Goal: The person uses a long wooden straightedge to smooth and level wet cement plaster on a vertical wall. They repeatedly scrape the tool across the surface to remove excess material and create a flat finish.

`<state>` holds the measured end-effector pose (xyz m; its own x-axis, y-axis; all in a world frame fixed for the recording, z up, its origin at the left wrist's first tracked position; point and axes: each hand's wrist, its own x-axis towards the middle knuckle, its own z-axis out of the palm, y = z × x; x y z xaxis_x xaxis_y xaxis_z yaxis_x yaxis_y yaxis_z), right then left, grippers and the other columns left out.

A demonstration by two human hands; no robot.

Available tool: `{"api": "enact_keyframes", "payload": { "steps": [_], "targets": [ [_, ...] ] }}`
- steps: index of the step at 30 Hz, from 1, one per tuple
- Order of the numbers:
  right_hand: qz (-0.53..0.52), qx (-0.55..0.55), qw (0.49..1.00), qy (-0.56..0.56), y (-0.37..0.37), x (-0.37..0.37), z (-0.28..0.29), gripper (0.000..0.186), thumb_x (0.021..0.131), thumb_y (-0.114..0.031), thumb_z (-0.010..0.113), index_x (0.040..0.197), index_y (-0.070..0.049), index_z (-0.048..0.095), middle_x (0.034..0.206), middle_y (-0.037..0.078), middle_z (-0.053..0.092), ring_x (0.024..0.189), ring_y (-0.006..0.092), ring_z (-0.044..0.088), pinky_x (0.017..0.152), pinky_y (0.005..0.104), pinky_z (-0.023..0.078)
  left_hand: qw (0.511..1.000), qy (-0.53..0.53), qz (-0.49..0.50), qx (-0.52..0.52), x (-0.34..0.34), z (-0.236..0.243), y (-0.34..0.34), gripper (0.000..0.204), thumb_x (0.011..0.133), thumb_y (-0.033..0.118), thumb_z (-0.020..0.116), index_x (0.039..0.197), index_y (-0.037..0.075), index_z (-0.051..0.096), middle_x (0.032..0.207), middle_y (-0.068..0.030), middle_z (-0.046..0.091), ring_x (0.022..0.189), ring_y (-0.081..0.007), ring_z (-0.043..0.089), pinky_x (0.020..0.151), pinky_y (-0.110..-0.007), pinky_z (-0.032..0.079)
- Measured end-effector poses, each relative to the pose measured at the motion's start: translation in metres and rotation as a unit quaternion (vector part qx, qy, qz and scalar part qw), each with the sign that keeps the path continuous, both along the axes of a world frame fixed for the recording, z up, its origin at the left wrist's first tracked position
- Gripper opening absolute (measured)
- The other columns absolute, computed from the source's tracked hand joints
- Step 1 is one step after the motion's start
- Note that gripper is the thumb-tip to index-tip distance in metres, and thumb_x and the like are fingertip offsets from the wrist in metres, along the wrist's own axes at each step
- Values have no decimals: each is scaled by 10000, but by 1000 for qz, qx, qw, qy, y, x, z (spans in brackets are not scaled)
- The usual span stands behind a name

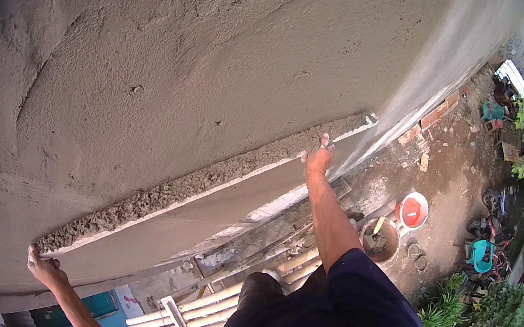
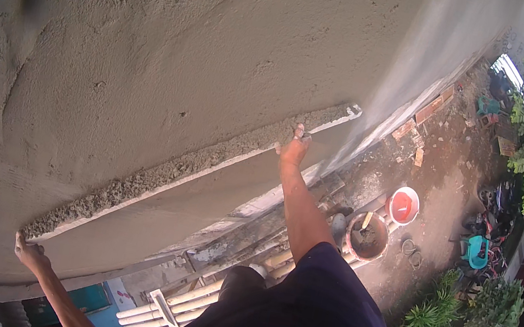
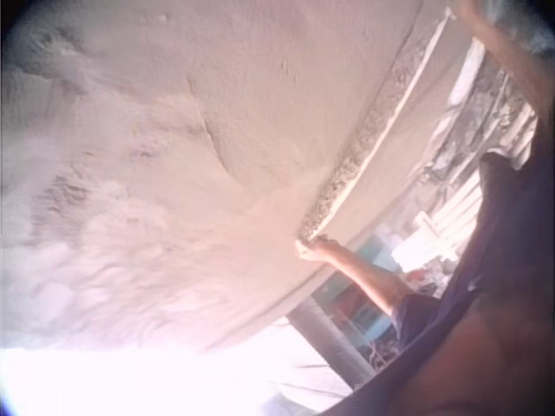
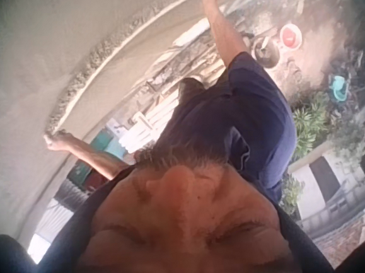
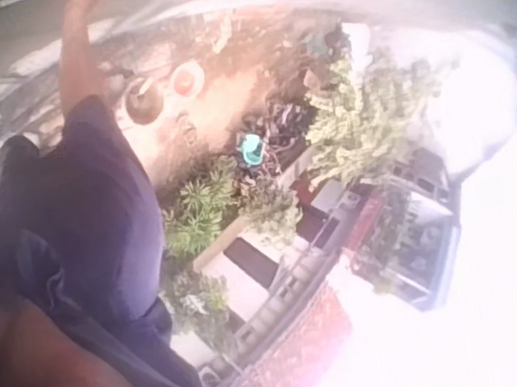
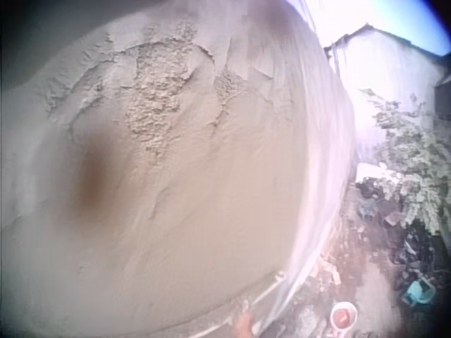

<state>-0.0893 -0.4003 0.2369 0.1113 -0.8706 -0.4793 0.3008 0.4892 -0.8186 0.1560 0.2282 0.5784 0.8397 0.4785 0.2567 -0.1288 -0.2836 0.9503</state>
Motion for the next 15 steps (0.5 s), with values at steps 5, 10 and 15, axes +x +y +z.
{"api": "enact_keyframes", "payload": {
  "steps": [5,10,15],
  "targets": [
    [-10,127,992,-6,131,-55,-66,646,971,-551,536,1400,-88,401,1353,137,480,1034,297,541,493,385,462,979,-93,-15,182,-72,30,77,450,949,350,630,1283,55,563,1145,-59,600,892,-131,567,653,-267,446],
    [-73,266,958,-76,184,-133,-116,697,952,-516,582,1503,-170,332,1382,79,488,1058,271,534,605,405,456,988,-73,-76,-109,-114,93,57,467,947,334,622,1312,45,583,1224,-79,620,1060,-194,616,898,-338,507],
    [-134,350,923,-90,178,-207,-145,654,978,-471,519,1525,-158,345,1500,82,435,1325,264,429,1031,429,397,943,-155,-273,-105,-156,131,-92,247,925,296,598,975,56,628,932,-106,605,859,-272,604,785,-431,493]
  ]
}}
